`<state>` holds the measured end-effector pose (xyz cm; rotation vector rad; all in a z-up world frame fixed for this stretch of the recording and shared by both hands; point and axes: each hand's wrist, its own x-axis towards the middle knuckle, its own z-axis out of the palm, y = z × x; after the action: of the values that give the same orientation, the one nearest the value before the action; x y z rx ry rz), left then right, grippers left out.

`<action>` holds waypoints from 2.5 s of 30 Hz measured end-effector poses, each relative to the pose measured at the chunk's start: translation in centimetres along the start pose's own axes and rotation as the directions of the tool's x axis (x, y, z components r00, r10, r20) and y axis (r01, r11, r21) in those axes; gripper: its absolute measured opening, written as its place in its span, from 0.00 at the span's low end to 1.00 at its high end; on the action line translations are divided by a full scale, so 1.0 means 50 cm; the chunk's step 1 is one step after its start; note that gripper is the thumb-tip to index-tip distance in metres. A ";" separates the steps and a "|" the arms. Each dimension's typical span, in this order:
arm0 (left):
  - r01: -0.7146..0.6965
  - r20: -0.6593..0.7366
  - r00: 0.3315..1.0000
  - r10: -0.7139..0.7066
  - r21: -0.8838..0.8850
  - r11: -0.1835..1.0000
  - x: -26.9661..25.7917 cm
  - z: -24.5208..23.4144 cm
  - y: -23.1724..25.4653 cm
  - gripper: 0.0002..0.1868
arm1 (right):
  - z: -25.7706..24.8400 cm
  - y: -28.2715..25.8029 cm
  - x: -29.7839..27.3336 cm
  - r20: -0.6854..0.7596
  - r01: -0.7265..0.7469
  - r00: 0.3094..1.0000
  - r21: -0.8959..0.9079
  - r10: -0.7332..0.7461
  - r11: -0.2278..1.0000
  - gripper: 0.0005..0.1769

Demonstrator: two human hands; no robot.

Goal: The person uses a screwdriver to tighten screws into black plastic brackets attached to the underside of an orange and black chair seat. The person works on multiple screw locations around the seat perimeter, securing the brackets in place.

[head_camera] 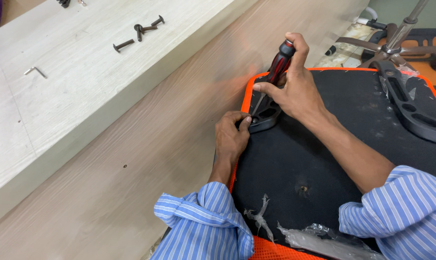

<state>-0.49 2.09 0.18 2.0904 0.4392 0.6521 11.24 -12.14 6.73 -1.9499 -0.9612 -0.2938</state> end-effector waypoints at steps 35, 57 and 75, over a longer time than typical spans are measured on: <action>0.014 0.185 0.983 -0.008 -0.032 0.999 0.003 -0.031 -0.023 0.15 | 0.007 -0.020 -0.012 0.085 0.224 0.964 0.240 -0.251 0.945 0.52; -0.006 0.215 0.976 0.038 -0.146 0.989 -0.004 -0.016 -0.027 0.32 | 0.005 0.006 -0.012 -0.022 0.232 0.973 0.090 -0.231 0.968 0.52; 0.076 0.243 0.969 -0.028 -0.188 0.979 -0.006 -0.024 -0.008 0.25 | 0.009 -0.002 -0.012 0.032 0.266 0.961 0.162 -0.274 0.950 0.49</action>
<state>-1.49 2.92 0.36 1.9320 0.2796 0.3879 10.68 -12.06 6.24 -1.6907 -1.2527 -0.3120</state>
